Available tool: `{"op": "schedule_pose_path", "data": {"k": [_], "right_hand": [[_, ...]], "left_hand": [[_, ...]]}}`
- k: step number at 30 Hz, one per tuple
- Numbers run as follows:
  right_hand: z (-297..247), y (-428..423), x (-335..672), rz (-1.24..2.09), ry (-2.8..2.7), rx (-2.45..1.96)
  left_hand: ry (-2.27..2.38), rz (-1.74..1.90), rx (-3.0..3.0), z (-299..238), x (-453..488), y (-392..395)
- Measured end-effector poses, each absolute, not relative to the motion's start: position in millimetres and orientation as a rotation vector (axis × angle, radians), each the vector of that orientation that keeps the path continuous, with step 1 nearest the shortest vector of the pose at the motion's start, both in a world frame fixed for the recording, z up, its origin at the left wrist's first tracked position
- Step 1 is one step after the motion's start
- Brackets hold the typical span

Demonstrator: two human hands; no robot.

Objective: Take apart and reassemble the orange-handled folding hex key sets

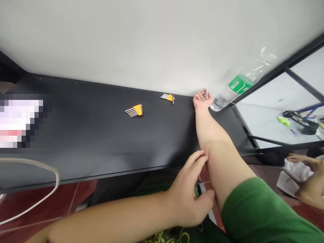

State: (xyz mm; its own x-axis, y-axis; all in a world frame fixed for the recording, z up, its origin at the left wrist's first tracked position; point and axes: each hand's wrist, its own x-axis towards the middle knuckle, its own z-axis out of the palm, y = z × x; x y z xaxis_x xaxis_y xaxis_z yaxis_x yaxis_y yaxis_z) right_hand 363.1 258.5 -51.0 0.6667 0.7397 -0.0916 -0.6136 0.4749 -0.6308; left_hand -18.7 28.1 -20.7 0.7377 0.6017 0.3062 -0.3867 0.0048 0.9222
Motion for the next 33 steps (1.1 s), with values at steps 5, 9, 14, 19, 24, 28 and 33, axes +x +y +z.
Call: {"op": "schedule_pose_path", "data": {"k": [5,9,14,19,24,28,33], "right_hand": [[-52.6,259.4,364.3,0.839,-0.209,-0.691],[-53.5,259.6,362.8,0.864,-0.168,-0.62],[-53.0,259.8,361.7,0.844,-0.181,-0.667],[-56.5,260.7,365.8,0.84,-0.213,-0.724],[-59.5,261.7,364.7,0.854,-0.217,-0.703],[-58.5,261.2,360.2,0.837,-0.234,-0.757],[-57.4,258.4,355.6,0.841,-0.216,-0.76]], "left_hand": [[0.02,0.977,1.321,-19.5,-32.2,25.0],[0.171,0.826,1.386,-19.7,-30.7,28.5],[0.073,0.913,1.384,-23.3,-27.6,26.6],[0.15,0.878,1.273,-15.8,-27.8,27.4],[0.238,0.792,1.396,-6.7,-17.3,35.8],[0.113,0.892,1.375,0.8,-11.9,36.5],[-0.105,0.875,1.401,-0.5,-8.8,35.0]]}}
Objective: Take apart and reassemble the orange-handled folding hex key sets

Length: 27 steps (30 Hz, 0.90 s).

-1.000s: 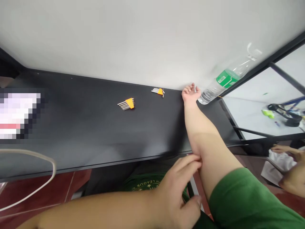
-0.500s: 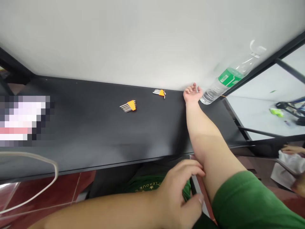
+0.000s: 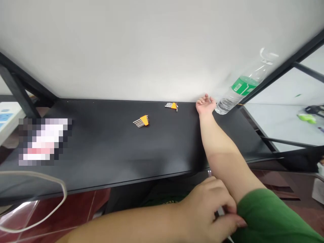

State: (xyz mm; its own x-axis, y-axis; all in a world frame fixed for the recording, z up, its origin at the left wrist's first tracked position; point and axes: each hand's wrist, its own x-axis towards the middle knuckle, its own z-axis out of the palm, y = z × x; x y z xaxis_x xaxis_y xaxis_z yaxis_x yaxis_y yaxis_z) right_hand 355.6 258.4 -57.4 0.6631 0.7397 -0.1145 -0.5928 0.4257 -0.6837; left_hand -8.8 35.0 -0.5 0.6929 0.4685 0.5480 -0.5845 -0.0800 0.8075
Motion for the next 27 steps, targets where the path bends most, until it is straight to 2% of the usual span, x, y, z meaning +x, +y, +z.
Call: {"op": "schedule_pose_path", "data": {"k": [8,13,16,20,25,27], "right_hand": [[-57.4,247.5,342.7,0.845,-0.212,-0.801],[-59.5,243.6,338.2,0.867,-0.231,-0.817],[-59.8,245.1,337.4,0.876,-0.225,-0.824],[-58.3,246.7,335.9,0.864,-0.226,-0.844],[-57.5,251.2,329.3,0.865,-0.279,-0.917],[-59.1,255.2,325.5,0.864,-0.314,-0.959]], "left_hand": [[0.395,0.566,2.073,-18.5,21.6,65.5],[0.422,0.366,2.108,-16.1,26.2,71.6],[0.366,0.249,2.046,-18.5,19.3,49.9],[0.027,0.092,1.824,-27.8,15.1,22.1],[0.3,0.042,1.244,-30.0,13.0,37.4],[0.443,0.126,1.083,-28.7,14.4,41.1]]}}
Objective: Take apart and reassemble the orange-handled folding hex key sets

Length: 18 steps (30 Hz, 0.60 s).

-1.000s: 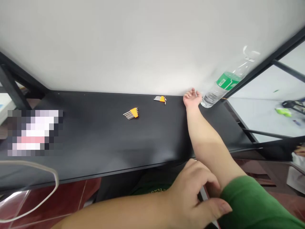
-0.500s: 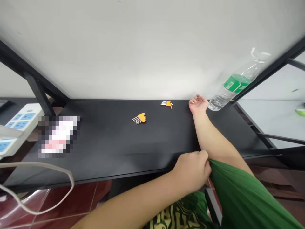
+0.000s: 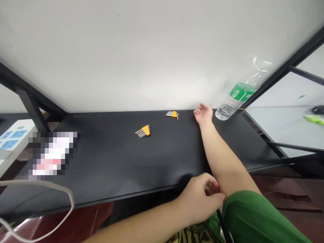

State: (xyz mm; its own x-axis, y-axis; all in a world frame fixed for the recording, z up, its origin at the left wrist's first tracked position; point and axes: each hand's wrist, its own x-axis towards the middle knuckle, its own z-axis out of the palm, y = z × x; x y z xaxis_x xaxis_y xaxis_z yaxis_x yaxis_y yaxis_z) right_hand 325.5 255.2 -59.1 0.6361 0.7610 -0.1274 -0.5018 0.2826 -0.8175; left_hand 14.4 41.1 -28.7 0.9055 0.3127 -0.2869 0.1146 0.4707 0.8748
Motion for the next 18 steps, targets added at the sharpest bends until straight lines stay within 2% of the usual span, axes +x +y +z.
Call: {"op": "schedule_pose_path", "data": {"k": [4,9,13,18], "right_hand": [[-63.3,261.0,318.5,0.855,-0.398,-1.043],[-65.2,260.1,315.3,0.826,-0.487,-1.129],[-65.4,260.4,315.0,0.803,-0.521,-1.169],[-66.1,261.3,314.0,0.774,-0.55,-1.207]], "left_hand": [[0.511,0.295,0.902,-21.9,16.0,30.4],[0.446,0.124,0.899,-6.8,1.1,25.5],[0.385,-0.018,0.903,-14.7,-4.2,18.8],[0.491,0.18,0.667,-27.3,8.2,6.2]]}}
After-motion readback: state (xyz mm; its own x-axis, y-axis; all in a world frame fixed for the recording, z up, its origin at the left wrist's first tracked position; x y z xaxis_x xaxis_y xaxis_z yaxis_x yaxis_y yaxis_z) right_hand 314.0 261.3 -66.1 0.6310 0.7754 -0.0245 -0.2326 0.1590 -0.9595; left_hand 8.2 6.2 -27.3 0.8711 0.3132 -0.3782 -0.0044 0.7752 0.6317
